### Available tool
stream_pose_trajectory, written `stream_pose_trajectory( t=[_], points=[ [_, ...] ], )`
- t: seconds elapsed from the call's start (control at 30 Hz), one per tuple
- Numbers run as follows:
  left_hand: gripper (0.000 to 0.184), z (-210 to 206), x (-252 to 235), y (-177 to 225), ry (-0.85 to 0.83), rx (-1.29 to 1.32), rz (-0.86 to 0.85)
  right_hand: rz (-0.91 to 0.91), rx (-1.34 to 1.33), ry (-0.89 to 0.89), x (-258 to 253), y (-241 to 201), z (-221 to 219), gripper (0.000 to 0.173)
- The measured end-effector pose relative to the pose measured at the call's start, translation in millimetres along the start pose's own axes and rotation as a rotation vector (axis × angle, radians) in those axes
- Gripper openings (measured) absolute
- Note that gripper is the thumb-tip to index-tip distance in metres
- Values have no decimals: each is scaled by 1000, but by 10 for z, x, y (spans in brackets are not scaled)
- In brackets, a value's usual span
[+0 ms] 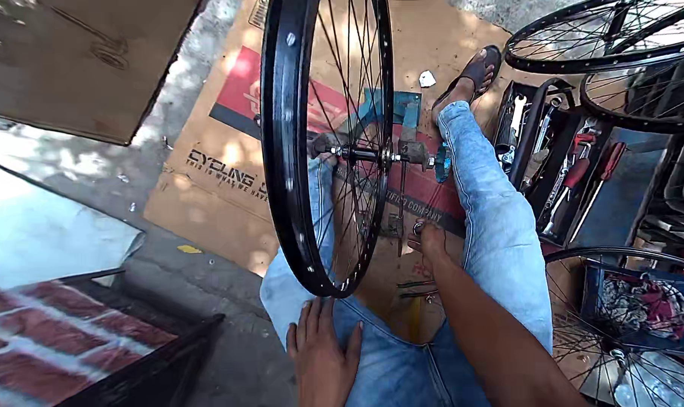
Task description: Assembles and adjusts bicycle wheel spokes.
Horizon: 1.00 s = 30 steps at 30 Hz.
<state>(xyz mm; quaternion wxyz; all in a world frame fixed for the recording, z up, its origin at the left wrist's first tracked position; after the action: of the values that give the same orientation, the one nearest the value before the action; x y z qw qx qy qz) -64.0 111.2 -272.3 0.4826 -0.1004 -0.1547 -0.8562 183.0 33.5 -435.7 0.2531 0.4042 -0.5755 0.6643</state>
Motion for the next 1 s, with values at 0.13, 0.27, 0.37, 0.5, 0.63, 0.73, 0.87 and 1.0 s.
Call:
stream_pose_trajectory(
  t=[0.13,0.27,0.37,0.5,0.63,0.73,0.87,1.0],
  points=[
    [88,239,22,82,18,145,53,27,17,51,-164,110,-120,41],
    [82,365,-73,146,92,248,-3,112,291,-25,-372,365,-190,46],
    [80,392,-109,161,137,336,-61,180,511,-85,-369,404,-177,42],
    [84,397,-109,173,156,435,-64,218,668,-172,-396,431,-208,65],
    [83,423,-87,228,170,487,-75,248,736,-257,-493,474,-314,64],
    [83,475,-90,252,167,504,-82,277,759,-216,-566,459,-342,50],
    [80,502,-140,253,171,554,-106,286,778,-198,-684,470,-361,39],
    [81,506,-188,277,197,591,-103,284,804,-201,-717,465,-359,36]
  ],
)
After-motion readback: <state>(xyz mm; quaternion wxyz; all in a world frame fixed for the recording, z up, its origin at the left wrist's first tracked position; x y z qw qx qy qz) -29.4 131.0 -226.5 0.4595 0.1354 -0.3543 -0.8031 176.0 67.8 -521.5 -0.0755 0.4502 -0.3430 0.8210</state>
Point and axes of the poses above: each hand's wrist, its own x-axis away from the middle knuckle, its own z-axis out of the back of the hand, y = z × x, the point moved 4 cm from there along -x, towards the middle knuckle, and after that the axes turned 7 degrees about z, right-handed, at the moved point
